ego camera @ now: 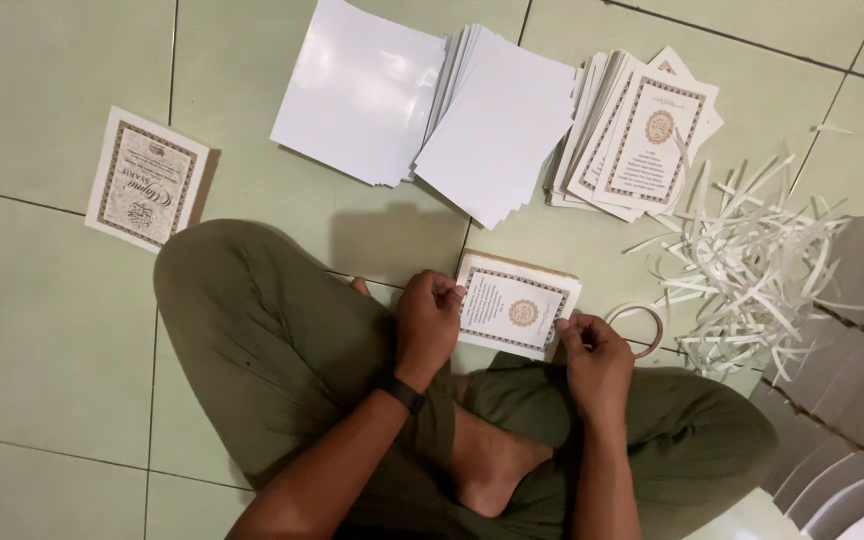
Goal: The person sits on the floor and assembles small cards by folding white paper and attaching printed designs. They use clear adhesive tape to secure the edges of the cards and place the finished items into a stack.
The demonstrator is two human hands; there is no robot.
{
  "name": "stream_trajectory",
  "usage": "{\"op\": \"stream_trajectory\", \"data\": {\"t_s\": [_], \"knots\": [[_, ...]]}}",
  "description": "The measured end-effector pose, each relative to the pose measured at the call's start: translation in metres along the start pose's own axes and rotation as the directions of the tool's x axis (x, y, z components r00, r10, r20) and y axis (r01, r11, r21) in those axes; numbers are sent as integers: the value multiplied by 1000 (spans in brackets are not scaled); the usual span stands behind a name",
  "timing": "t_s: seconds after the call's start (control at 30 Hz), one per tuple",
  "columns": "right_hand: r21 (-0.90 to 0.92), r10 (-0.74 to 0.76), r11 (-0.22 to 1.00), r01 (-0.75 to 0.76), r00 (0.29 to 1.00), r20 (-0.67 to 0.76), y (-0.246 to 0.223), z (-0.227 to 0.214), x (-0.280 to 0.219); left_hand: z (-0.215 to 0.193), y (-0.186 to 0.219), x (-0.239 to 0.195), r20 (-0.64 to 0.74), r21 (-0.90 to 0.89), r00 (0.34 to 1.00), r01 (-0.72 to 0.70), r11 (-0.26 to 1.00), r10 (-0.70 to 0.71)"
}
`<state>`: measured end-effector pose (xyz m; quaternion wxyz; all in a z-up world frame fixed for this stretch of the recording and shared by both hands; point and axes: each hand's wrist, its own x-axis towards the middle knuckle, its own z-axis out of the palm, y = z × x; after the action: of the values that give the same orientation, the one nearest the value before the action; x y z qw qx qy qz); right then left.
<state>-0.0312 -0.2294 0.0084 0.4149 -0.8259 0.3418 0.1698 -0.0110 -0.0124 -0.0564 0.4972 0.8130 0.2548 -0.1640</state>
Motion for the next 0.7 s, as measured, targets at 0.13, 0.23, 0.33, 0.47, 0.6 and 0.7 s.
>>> {"op": "stream_trajectory", "data": {"t_s": [0.13,0.23,0.33,0.47,0.6,0.7], "knots": [[0,6,1000,-6,1000,-6,5,2,3,-6,11,-1,9,-42,1000,14,999,-13],[-6,17,1000,-17,1000,-21,4,4,2,-6,12,-1,8,-35,1000,9,999,-9],[-3,17,1000,-17,1000,-23,5,4,2,-8,13,-2,13,-26,1000,6,1000,-6],[-35,-24,999,24,1000,-15,14,4,5,-13,19,-1,46,-41,998,34,999,-32],[-46,5,999,-5,1000,-13,9,3,3,-11,19,0,54,-59,998,47,997,-44],[-22,1,1000,-1,1000,-21,11,4,4,-8,16,0,47,-57,998,37,998,-34]]}}
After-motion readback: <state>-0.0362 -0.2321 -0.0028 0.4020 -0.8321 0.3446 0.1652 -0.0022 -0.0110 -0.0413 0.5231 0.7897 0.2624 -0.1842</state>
